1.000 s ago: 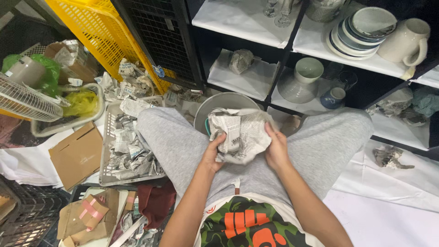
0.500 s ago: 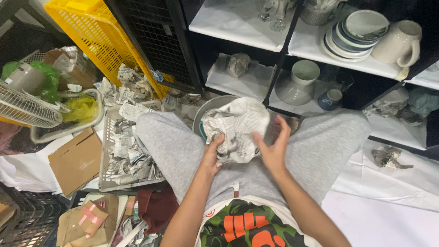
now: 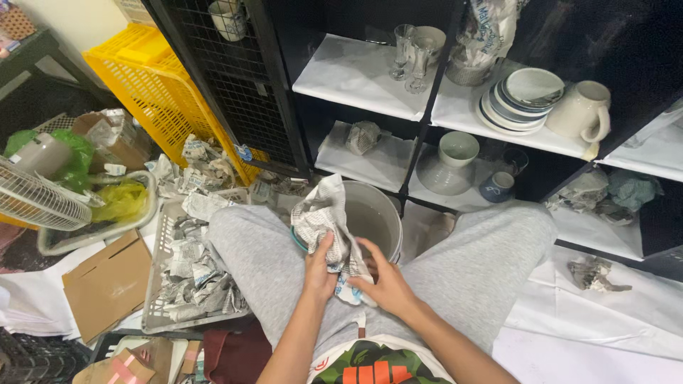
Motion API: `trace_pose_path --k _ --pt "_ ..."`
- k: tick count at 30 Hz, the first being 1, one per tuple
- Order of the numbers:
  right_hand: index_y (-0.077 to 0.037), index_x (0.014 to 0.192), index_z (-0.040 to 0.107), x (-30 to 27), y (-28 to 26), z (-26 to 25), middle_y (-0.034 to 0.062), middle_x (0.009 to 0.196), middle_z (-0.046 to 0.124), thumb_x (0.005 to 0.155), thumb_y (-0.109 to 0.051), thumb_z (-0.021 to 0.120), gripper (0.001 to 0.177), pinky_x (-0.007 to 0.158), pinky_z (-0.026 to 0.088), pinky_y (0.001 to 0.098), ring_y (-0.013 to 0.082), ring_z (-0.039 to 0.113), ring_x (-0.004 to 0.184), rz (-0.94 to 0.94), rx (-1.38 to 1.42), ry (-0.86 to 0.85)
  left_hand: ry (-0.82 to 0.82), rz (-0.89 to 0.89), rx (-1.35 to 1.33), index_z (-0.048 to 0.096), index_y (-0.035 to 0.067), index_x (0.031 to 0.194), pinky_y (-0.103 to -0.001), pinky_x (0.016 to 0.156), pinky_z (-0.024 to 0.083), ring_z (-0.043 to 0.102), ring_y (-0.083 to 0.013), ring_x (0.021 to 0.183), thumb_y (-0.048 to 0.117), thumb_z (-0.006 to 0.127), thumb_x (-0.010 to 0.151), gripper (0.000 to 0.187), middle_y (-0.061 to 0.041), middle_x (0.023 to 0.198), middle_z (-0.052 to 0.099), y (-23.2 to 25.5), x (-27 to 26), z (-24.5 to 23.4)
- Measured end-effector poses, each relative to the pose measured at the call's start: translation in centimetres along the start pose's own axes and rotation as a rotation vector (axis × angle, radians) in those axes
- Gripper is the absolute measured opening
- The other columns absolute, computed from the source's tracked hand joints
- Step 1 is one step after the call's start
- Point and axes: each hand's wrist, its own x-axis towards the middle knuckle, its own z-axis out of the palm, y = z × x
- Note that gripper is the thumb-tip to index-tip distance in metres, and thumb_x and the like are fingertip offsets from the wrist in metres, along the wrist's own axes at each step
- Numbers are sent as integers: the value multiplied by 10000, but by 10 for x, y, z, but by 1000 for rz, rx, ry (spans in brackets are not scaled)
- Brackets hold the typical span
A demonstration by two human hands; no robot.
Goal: The person sits on the floor and wraps various ceramic items, including cups and glasses, in newspaper. They fold the paper around each item and place the wrapped objects onto a nearby shelf.
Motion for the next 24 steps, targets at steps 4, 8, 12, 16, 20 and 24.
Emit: trace_pose_path --k 4,8,12,16,20,24 --pt "-22 1325 653 11 37 -7 107 1081 797 879 -153 799 487 771 613 282 123 734 904 -95 72 43 -12 -76 -67 586 62 1340 -428 944 560 677 -247 1101 268 721 909 496 -97 1231 690 2 6 -6" --pt "56 1194 750 27 62 -26 99 963 801 964 -209 713 353 673 574 268 107 714 774 103 404 162 -90 -136 -191 555 110 1386 -464 996 536 656 -263 1165 377 660 922 546 -83 1290 680 4 10 -13" --pt "33 1165 726 36 70 -28 70 907 771 972 -272 680 363 562 473 264 98 668 683 344 489 151 -164 -130 -189 550 119 1395 -478 1014 528 651 -273 1188 380 648 932 541 -87 1316 672 0 12 -22" --pt "32 1188 735 40 68 -22 126 939 745 974 -289 669 392 578 422 361 181 603 715 444 250 90 -190 -171 -164 556 95 1394 -482 1004 529 653 -283 1171 368 663 945 537 -104 1313 662 -6 16 -29" --pt "-8 1317 610 41 65 -22 130 1237 718 902 -307 721 523 940 530 317 197 680 1123 195 284 176 -216 -180 -90 543 59 1416 -459 1027 532 656 -272 1194 327 679 944 559 -113 1333 664 -10 19 -34" --pt "-30 1414 495 44 66 -33 154 1411 602 882 -323 736 653 1044 483 330 224 594 1279 96 524 179 -229 -229 -32 525 48 1429 -452 1038 537 655 -269 1208 294 702 914 598 -116 1334 673 -14 18 -38"
